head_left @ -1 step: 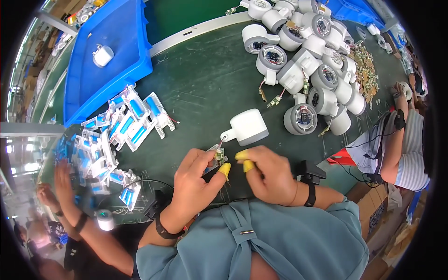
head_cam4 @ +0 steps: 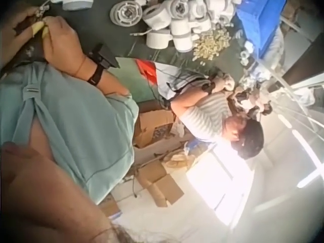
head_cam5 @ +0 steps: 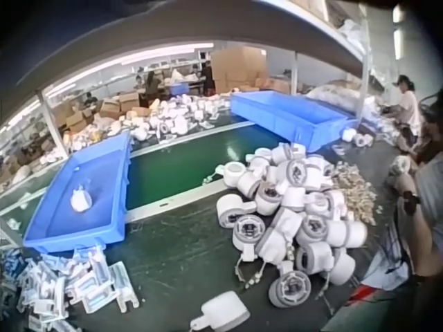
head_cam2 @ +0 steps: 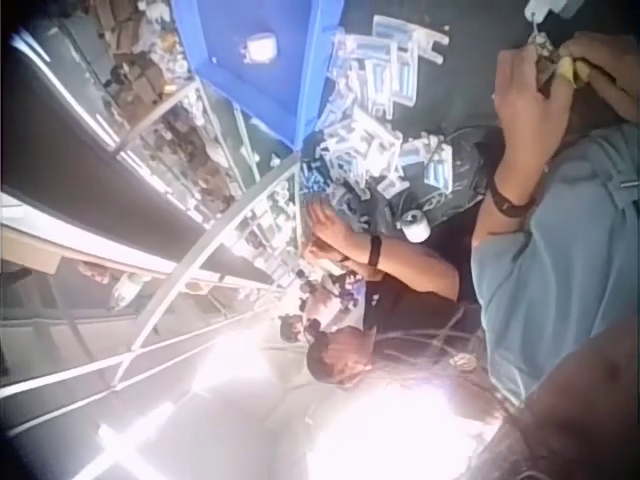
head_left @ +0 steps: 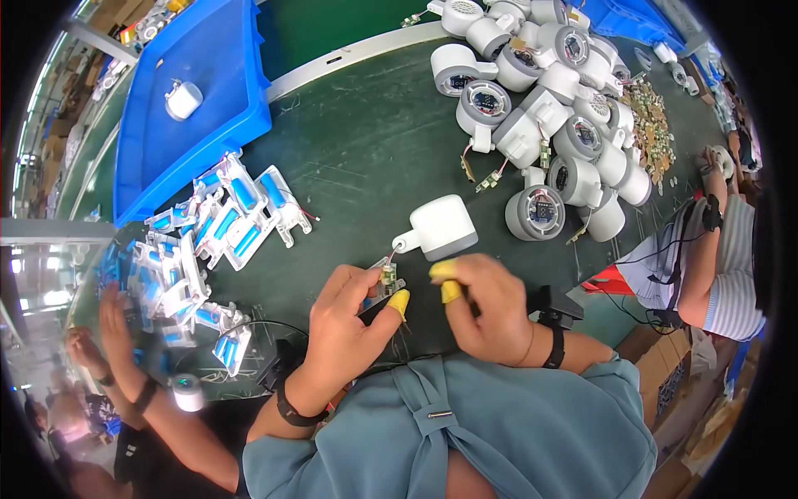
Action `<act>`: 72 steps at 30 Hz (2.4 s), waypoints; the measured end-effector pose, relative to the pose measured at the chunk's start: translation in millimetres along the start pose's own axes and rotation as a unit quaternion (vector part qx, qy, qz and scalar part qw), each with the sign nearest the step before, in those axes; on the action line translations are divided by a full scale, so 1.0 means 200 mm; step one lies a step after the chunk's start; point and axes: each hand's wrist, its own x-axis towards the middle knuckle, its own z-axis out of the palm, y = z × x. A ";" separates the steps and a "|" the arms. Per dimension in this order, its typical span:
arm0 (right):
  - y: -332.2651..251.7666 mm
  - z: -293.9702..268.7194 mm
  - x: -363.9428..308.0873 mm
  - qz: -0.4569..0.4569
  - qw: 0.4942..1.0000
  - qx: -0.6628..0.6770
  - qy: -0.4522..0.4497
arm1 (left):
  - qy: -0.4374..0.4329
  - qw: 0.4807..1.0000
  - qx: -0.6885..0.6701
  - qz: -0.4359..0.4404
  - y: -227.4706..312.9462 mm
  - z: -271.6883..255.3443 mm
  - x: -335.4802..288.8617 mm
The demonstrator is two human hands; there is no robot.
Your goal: The person assembles electronic devices by hand, picking up a white plastic housing, a circuit board, and a battery pack. They connect the components, tuck the wires inside, and snap a white plastic cover onto the assembly before placing the unit into a blue tray.
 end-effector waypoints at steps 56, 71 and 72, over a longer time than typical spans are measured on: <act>0.05 0.07 -0.02 0.141 0.906 0.392 0.079 | -0.076 0.963 -0.028 0.258 0.20 0.03 -0.05; 0.01 0.10 0.02 0.123 0.962 0.228 -0.089 | 0.325 0.883 -0.295 -0.163 -0.08 -0.84 -0.20; 0.01 0.10 0.02 0.122 0.961 0.231 -0.092 | 0.366 0.877 -0.264 -0.164 -0.17 -0.93 -0.21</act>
